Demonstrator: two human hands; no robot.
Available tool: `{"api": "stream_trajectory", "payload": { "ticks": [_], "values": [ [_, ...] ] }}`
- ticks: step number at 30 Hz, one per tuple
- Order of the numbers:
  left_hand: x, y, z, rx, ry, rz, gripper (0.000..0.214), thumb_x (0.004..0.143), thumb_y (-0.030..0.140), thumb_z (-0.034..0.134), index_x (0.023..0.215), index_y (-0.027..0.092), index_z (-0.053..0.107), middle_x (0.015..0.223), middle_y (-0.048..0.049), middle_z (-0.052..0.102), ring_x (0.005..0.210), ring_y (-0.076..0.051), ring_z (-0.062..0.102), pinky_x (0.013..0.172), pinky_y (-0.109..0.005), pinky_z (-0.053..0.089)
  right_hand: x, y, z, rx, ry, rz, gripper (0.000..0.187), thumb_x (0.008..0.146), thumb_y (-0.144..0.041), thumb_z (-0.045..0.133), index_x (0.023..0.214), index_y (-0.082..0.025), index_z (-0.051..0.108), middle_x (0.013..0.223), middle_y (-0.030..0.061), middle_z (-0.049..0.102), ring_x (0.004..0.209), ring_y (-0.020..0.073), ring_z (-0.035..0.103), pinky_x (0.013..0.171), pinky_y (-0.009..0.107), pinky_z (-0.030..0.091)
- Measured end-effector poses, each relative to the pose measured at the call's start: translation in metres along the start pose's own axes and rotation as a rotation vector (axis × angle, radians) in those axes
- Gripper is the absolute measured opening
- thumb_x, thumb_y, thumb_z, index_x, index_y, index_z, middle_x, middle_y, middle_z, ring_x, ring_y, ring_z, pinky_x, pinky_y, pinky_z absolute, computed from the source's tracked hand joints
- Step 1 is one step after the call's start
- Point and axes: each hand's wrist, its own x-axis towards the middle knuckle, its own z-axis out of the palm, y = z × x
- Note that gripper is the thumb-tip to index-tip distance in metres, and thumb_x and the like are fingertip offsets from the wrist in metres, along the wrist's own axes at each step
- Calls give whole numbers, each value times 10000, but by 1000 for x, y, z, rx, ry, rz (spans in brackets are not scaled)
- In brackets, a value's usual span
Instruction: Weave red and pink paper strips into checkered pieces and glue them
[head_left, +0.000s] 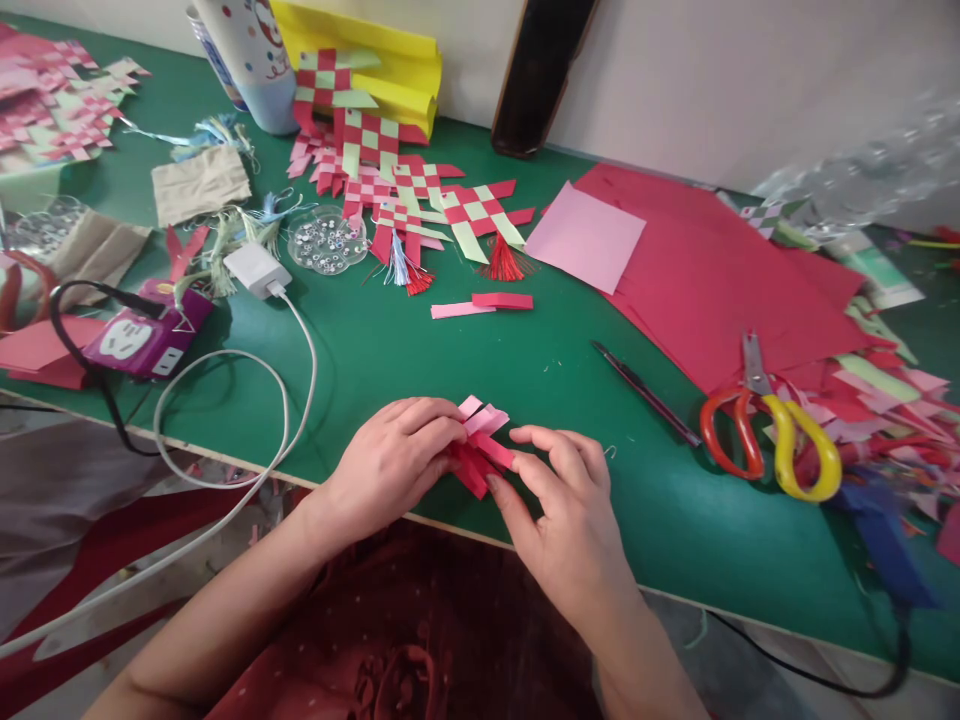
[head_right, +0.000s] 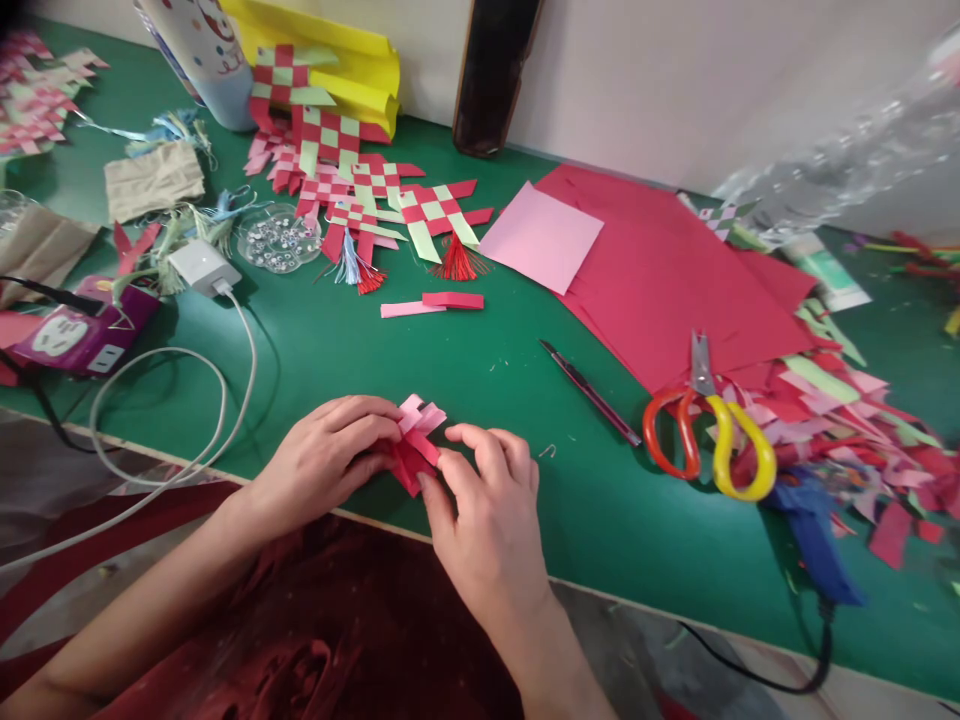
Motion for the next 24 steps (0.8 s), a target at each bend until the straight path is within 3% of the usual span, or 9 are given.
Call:
{"api": "stream_trajectory", "payload": {
  "ticks": [7, 11, 15, 21, 24],
  "values": [
    [1, 1, -1, -5, -2, 1, 158, 939, 158, 574, 1096, 164, 576, 1185, -82, 634, 1086, -197, 615, 967, -361, 502, -4, -3, 6, -58, -37, 67, 138, 845, -317, 701, 879, -202, 631, 1172, 106, 632, 1058, 306, 506, 910, 514, 466],
    [1, 1, -1, -5, 2, 7, 155, 936, 152, 572, 1090, 163, 573, 1183, -85, 633, 1079, -198, 615, 964, -363, 505, -3, -5, 6, 8, -29, 79, 98, 837, -249, 699, 835, -207, 611, 1164, 96, 630, 1072, 296, 503, 908, 501, 459],
    [1, 1, -1, 4, 13, 14, 167, 921, 134, 586, 1085, 160, 574, 1174, -83, 634, 1068, -199, 616, 955, -363, 510, 0, -7, 4, 87, -2, 75, 79, 861, -205, 652, 800, -218, 602, 1104, 73, 649, 1045, 268, 510, 882, 468, 453],
    [1, 0, -1, 1, 19, 19, 178, 917, 149, 610, 1092, 158, 582, 1171, -83, 639, 1075, -205, 622, 958, -370, 513, 6, -6, -1, 156, -40, 46, 126, 945, -281, 570, 841, -219, 606, 939, 30, 698, 923, 220, 570, 803, 406, 438],
    [0, 0, -1, 0, 16, 19, 178, 933, 174, 596, 1109, 155, 582, 1179, -89, 636, 1077, -209, 622, 960, -381, 513, 8, -4, -1, 176, -48, -20, 142, 971, -195, 503, 943, -225, 638, 1006, 32, 698, 950, 208, 564, 824, 388, 450]
  ]
}}
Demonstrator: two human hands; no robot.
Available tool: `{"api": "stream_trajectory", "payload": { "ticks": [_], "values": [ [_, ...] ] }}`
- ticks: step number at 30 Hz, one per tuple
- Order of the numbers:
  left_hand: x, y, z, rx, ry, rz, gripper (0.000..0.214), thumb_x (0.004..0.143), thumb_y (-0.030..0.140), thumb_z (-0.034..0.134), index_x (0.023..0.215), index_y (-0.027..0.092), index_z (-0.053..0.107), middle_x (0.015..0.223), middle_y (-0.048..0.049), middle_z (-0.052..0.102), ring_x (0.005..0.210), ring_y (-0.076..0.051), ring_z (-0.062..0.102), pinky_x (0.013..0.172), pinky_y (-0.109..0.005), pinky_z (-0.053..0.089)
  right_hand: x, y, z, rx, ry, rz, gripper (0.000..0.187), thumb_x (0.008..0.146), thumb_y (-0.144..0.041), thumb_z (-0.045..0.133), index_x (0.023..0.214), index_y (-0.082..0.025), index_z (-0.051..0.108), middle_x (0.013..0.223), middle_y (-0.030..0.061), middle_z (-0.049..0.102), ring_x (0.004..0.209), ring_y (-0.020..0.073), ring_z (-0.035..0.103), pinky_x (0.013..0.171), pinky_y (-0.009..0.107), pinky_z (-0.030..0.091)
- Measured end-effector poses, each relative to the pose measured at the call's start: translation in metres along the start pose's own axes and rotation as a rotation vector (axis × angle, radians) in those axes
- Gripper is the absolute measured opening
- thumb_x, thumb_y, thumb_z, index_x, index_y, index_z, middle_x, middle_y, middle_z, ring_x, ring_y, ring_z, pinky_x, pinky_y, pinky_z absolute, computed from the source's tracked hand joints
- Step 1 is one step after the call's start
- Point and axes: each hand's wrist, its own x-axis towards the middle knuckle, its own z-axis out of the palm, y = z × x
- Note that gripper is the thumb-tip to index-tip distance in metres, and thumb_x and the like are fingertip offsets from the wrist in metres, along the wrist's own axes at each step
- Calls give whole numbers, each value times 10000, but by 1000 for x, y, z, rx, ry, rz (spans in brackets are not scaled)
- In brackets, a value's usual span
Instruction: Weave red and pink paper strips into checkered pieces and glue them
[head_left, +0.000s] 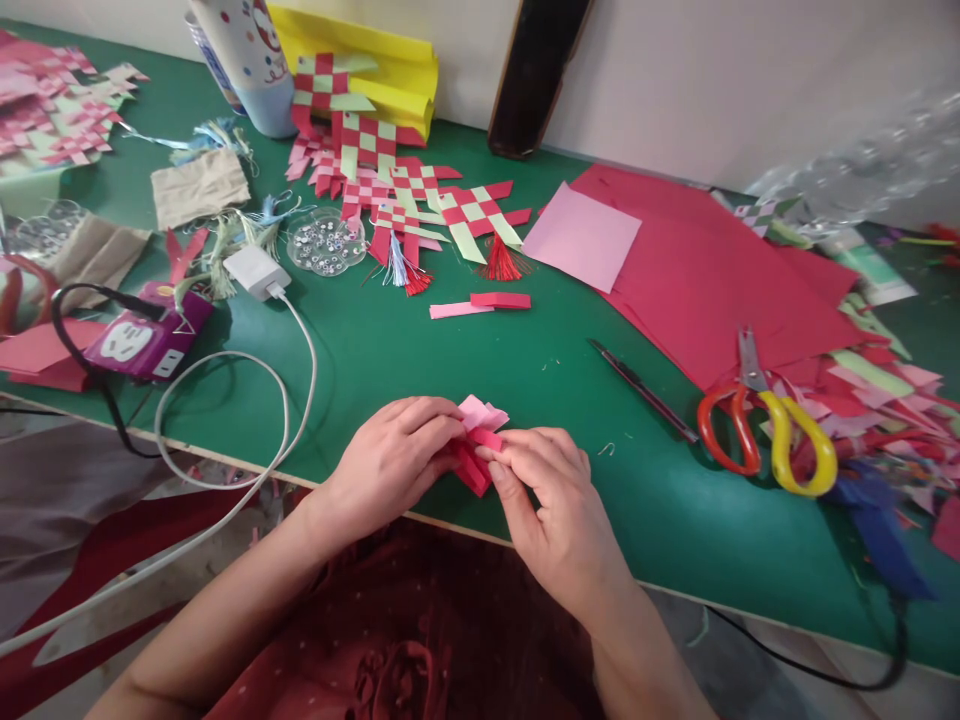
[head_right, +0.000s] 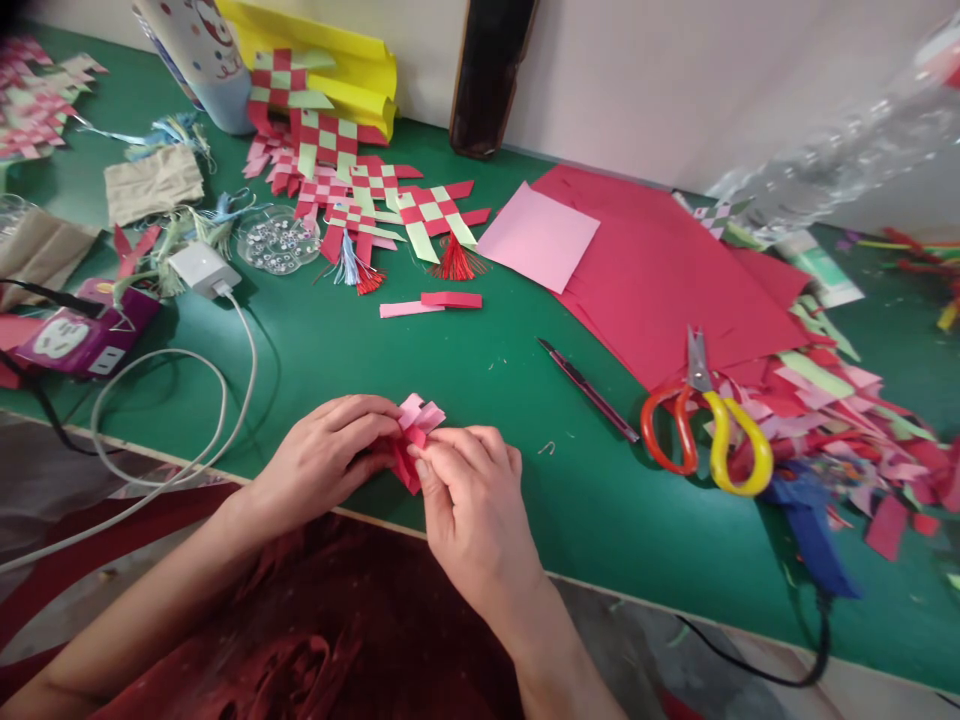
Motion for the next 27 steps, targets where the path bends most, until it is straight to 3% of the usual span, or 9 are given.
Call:
{"api": "stream_trajectory", "payload": {
  "ticks": [3, 8, 14, 18, 27],
  "values": [
    [0, 0, 0, 3, -5, -6, 164, 938, 168, 584, 1102, 160, 584, 1183, -84, 633, 1077, -207, 620, 964, -382, 509, 4, 6, 3, -67, 46, -25, 189, 942, -141, 527, 1043, -235, 657, 1100, 51, 675, 1004, 228, 545, 869, 404, 465],
    [0, 1, -1, -3, -18, -7, 143, 936, 170, 591, 1078, 161, 584, 1184, -79, 630, 1073, -201, 618, 963, -370, 507, 14, 17, 10, -186, 141, 46, 333, 852, -172, 663, 1182, -165, 617, 1143, 114, 662, 1036, 283, 541, 889, 461, 481],
    [1, 0, -1, -2, -21, -7, 169, 920, 155, 612, 1085, 156, 580, 1181, -77, 631, 1075, -202, 616, 967, -365, 500, 16, 19, 8, -125, 146, 39, 57, 854, -180, 674, 866, -226, 643, 964, 40, 700, 924, 231, 572, 843, 415, 490],
    [0, -1, 0, 2, -14, -9, 145, 931, 164, 597, 1074, 159, 578, 1183, -74, 629, 1068, -197, 615, 966, -359, 498, 7, 19, 5, -94, 131, 1, 127, 844, -102, 656, 876, -219, 619, 929, 33, 694, 895, 214, 580, 812, 392, 493],
    [1, 1, -2, 11, -6, -2, 121, 957, 182, 554, 1075, 160, 566, 1172, -80, 637, 1051, -191, 617, 952, -356, 512, -17, 12, 0, -92, 114, -95, 54, 889, -162, 650, 871, -203, 621, 888, 35, 696, 908, 195, 561, 829, 383, 476]
  ]
}}
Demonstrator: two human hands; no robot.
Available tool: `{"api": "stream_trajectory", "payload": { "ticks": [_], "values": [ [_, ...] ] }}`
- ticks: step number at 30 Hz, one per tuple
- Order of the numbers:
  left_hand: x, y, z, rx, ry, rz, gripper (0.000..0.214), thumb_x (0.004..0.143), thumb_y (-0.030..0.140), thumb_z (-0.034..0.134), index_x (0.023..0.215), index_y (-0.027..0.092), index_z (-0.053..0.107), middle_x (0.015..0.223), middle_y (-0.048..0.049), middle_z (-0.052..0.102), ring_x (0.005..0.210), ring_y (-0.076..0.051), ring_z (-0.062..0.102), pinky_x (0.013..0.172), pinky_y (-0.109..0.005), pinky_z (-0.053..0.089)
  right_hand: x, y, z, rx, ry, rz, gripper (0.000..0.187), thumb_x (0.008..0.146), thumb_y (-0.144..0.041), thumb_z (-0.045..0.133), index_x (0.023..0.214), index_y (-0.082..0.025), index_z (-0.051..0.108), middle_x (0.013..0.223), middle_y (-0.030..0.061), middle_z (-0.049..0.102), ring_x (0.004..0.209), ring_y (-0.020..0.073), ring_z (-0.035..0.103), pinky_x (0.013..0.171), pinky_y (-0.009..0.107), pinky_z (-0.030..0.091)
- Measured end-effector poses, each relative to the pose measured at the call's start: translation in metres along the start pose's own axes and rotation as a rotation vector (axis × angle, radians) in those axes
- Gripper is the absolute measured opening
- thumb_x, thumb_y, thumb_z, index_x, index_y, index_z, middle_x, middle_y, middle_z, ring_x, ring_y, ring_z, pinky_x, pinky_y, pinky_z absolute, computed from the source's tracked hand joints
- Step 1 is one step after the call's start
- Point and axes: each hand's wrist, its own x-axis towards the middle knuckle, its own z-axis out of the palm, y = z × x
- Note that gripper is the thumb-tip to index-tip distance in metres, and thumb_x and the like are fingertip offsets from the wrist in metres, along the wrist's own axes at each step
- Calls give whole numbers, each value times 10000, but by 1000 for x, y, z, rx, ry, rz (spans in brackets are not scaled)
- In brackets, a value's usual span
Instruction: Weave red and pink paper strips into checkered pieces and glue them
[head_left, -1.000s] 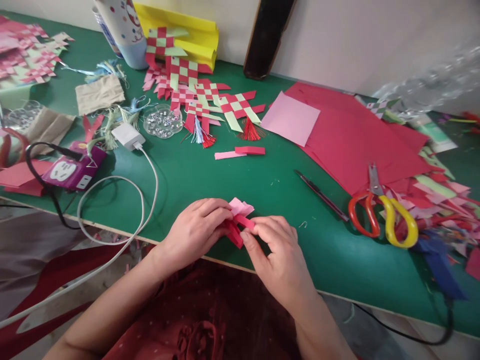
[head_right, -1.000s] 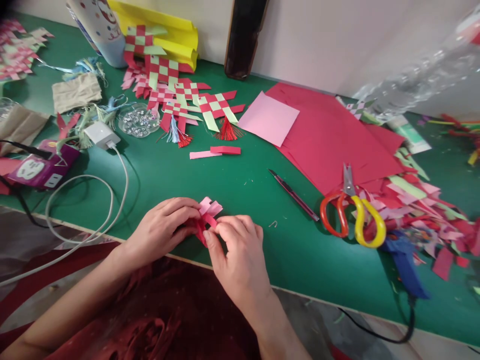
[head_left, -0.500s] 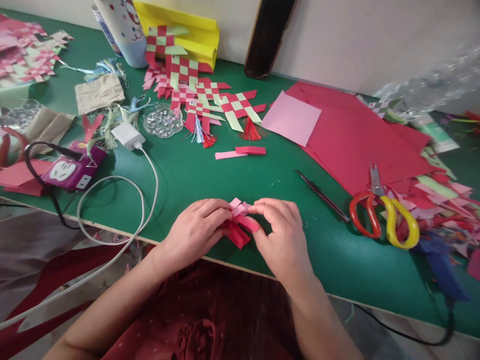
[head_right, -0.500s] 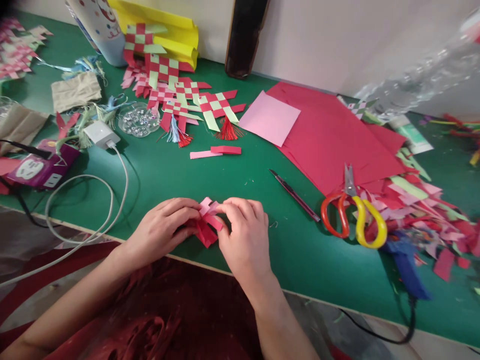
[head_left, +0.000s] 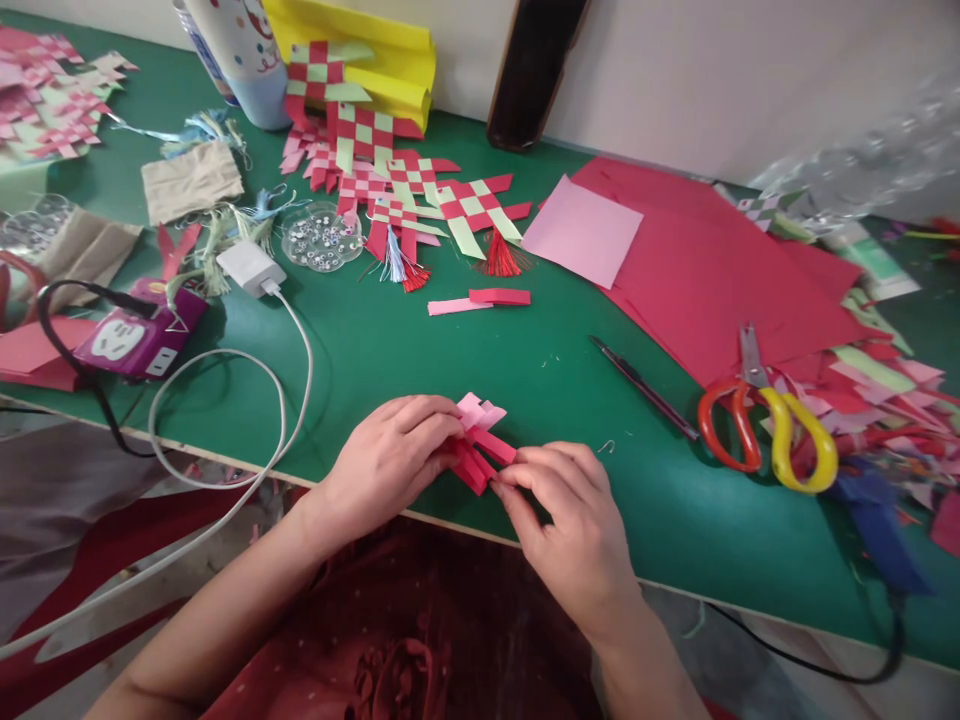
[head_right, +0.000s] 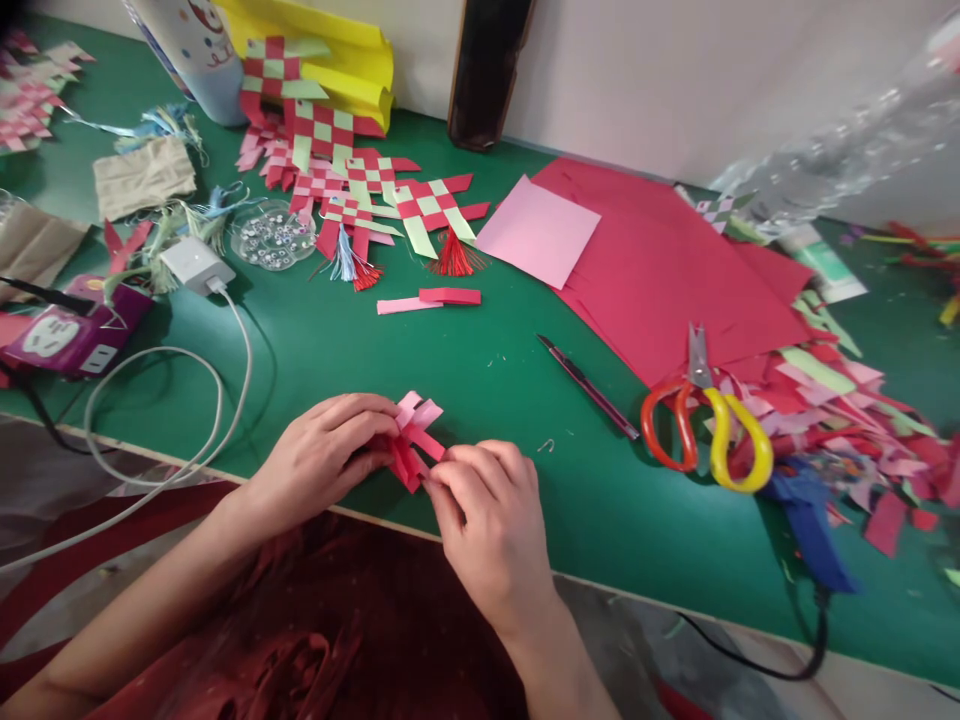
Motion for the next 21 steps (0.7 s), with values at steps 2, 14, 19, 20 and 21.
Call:
{"api": "stream_trajectory", "payload": {
  "ticks": [2, 14, 19, 20, 21],
  "values": [
    [1, 1, -1, 1, -3, -2, 122, 956, 170, 548, 1077, 159, 564, 1168, -81, 639, 1048, -190, 620, 948, -359, 516, -1, -4, -2, -7, -15, -9, 59, 887, -158, 652, 857, -207, 639, 891, 25, 709, 911, 191, 562, 831, 380, 469],
    [1, 2, -2, 12, 0, -7, 124, 958, 188, 555, 1078, 162, 572, 1152, -89, 650, 1035, -199, 636, 930, -371, 530, -5, -16, 1, -181, 11, -217, 177, 862, -121, 673, 945, -274, 704, 1095, -16, 724, 1025, 202, 541, 874, 356, 460],
    [1, 2, -1, 9, 10, 6, 135, 961, 193, 550, 1091, 162, 564, 1160, -93, 648, 1030, -198, 638, 929, -363, 530, 8, -13, -7, -98, -16, -217, 119, 881, -110, 645, 933, -216, 639, 978, -28, 762, 926, 182, 615, 815, 379, 411],
    [1, 2, -1, 8, 12, 8, 134, 959, 186, 552, 1090, 159, 563, 1160, -94, 647, 1027, -197, 638, 927, -362, 531, 10, -13, -8, -81, -6, -198, 121, 881, -105, 641, 931, -214, 627, 951, -26, 762, 906, 176, 620, 818, 374, 413],
    [1, 2, -1, 7, 12, 7, 132, 956, 176, 552, 1086, 157, 562, 1159, -95, 648, 1024, -196, 639, 923, -361, 532, 12, -12, -8, -66, 3, -176, 119, 886, -104, 633, 925, -215, 616, 920, -24, 759, 883, 169, 623, 816, 366, 416]
  ]
}}
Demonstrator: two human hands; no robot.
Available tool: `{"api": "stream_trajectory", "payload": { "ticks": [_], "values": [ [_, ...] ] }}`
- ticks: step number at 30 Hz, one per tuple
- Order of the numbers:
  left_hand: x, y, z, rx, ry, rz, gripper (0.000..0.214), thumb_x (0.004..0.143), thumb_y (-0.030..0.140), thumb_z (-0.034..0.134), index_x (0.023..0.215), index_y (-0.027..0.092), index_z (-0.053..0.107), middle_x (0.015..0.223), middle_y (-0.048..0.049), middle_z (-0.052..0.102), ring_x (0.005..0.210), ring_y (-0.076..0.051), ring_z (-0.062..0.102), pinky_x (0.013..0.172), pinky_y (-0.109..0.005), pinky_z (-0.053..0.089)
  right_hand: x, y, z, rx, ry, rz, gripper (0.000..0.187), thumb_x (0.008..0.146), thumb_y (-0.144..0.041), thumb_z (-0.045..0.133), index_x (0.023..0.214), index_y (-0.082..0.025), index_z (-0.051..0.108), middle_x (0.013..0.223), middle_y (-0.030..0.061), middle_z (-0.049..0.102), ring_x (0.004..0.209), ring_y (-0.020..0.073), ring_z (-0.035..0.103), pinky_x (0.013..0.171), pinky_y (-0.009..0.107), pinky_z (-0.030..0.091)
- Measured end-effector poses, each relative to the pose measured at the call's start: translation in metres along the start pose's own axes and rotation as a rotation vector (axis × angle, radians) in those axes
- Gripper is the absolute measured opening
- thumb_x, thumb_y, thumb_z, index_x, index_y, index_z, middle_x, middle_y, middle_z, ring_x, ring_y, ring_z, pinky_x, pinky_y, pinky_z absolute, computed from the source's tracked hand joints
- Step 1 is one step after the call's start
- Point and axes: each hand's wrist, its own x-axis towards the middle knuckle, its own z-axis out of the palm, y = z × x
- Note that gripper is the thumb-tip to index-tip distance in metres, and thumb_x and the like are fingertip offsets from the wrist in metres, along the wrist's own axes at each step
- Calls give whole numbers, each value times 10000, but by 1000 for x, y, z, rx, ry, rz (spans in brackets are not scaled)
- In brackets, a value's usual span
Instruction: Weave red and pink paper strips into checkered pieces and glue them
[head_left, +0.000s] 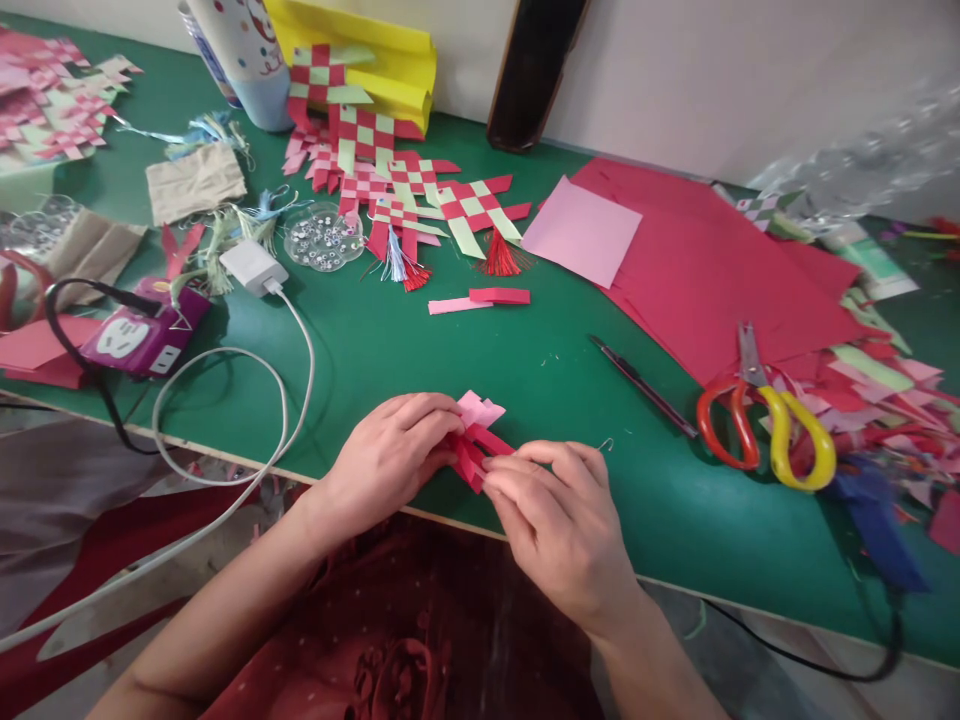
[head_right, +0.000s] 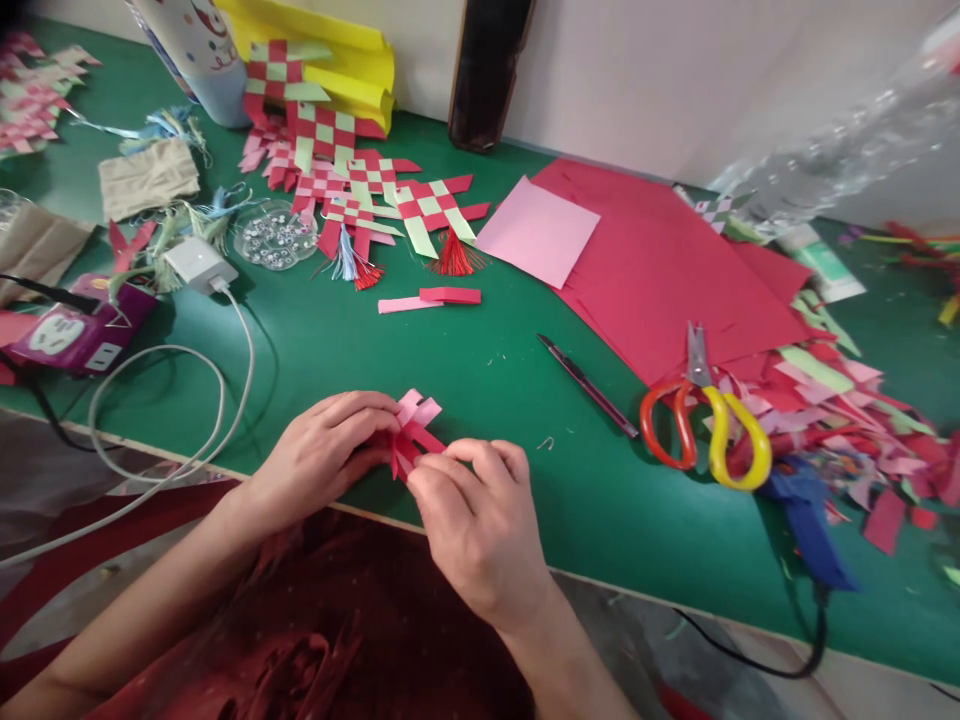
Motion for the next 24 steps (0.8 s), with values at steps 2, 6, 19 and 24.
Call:
{"api": "stream_trajectory", "payload": {
  "ticks": [2, 6, 19, 24],
  "values": [
    [0, 0, 0, 1, -1, -4, 127, 952, 163, 553, 1078, 157, 561, 1153, -94, 650, 1020, -197, 639, 919, -365, 534, 3, 1, 1, 16, 11, 50, 101, 908, -120, 605, 912, -221, 603, 843, -15, 741, 832, 160, 629, 798, 350, 422],
    [1, 1, -1, 7, -7, -8, 123, 950, 156, 548, 1072, 162, 562, 1149, -92, 653, 1029, -203, 638, 931, -377, 534, 10, 5, 7, -3, 21, 149, 60, 942, -189, 570, 900, -219, 600, 783, 4, 709, 766, 159, 627, 753, 326, 431],
    [0, 0, 0, -15, -11, -13, 116, 939, 157, 574, 1054, 149, 564, 1150, -98, 646, 1040, -209, 637, 939, -384, 533, 21, 2, 8, 156, -89, 268, 233, 926, -245, 595, 1157, -232, 567, 907, -2, 753, 861, 178, 651, 797, 347, 467],
    [1, 1, -2, -13, -6, -8, 107, 959, 149, 525, 1059, 158, 561, 1151, -93, 652, 1038, -202, 641, 932, -374, 538, 14, 1, 8, 113, -259, 209, 476, 893, -229, 642, 1339, -216, 477, 989, 38, 741, 946, 215, 612, 821, 395, 434]
  ]
}}
